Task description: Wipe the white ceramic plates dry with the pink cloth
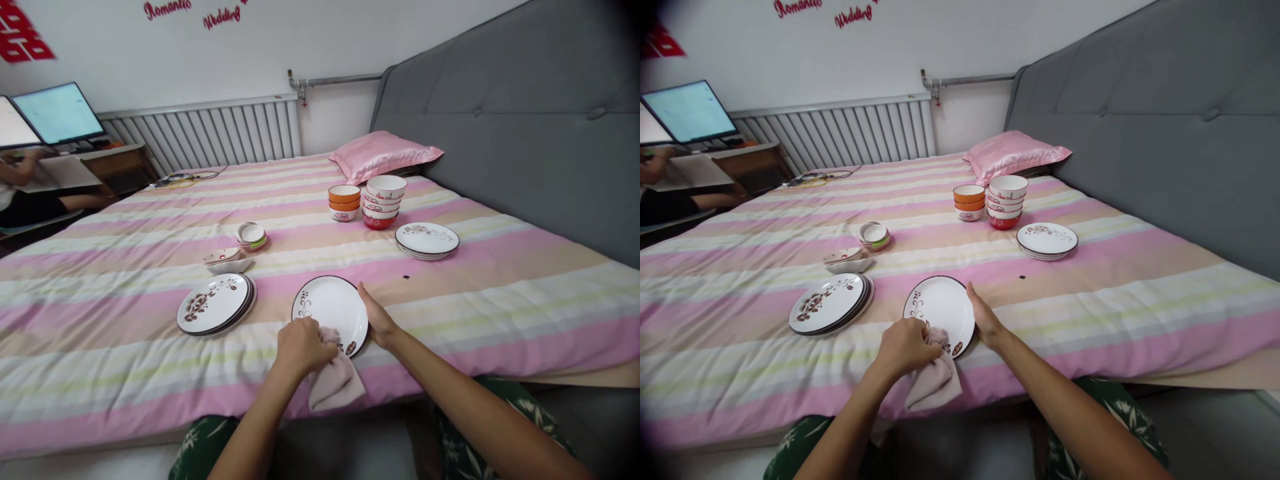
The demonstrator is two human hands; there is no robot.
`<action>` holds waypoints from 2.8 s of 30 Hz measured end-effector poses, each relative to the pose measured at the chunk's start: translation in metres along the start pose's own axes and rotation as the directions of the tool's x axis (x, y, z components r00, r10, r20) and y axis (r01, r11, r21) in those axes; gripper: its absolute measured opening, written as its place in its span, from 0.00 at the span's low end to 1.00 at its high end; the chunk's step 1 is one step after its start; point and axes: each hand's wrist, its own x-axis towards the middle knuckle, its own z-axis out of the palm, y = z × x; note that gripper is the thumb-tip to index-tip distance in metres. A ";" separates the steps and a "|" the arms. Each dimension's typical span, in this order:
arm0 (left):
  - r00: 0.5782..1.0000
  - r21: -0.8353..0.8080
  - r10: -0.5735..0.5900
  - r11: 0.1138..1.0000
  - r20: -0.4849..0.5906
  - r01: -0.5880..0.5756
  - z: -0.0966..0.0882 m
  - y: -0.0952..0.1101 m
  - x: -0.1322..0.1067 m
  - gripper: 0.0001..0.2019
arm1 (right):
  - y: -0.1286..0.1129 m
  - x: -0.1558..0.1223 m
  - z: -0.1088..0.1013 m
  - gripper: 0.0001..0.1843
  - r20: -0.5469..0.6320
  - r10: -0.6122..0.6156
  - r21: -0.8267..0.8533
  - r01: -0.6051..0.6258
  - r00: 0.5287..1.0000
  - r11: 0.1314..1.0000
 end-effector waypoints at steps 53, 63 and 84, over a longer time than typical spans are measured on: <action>0.772 -0.089 0.507 0.812 -0.385 -0.577 0.034 0.003 0.021 0.28 | -0.003 -0.001 0.005 0.30 0.055 -0.021 0.002 0.021 0.998 1.000; 0.702 -0.110 0.585 0.731 -0.405 -0.673 0.033 0.000 0.025 0.24 | -0.003 0.000 0.004 0.30 0.072 0.002 0.033 -0.004 0.997 0.999; 0.642 -0.231 0.674 0.603 -0.366 -0.764 0.030 0.002 0.028 0.17 | -0.002 0.001 0.002 0.31 0.044 -0.013 0.039 0.012 0.999 0.999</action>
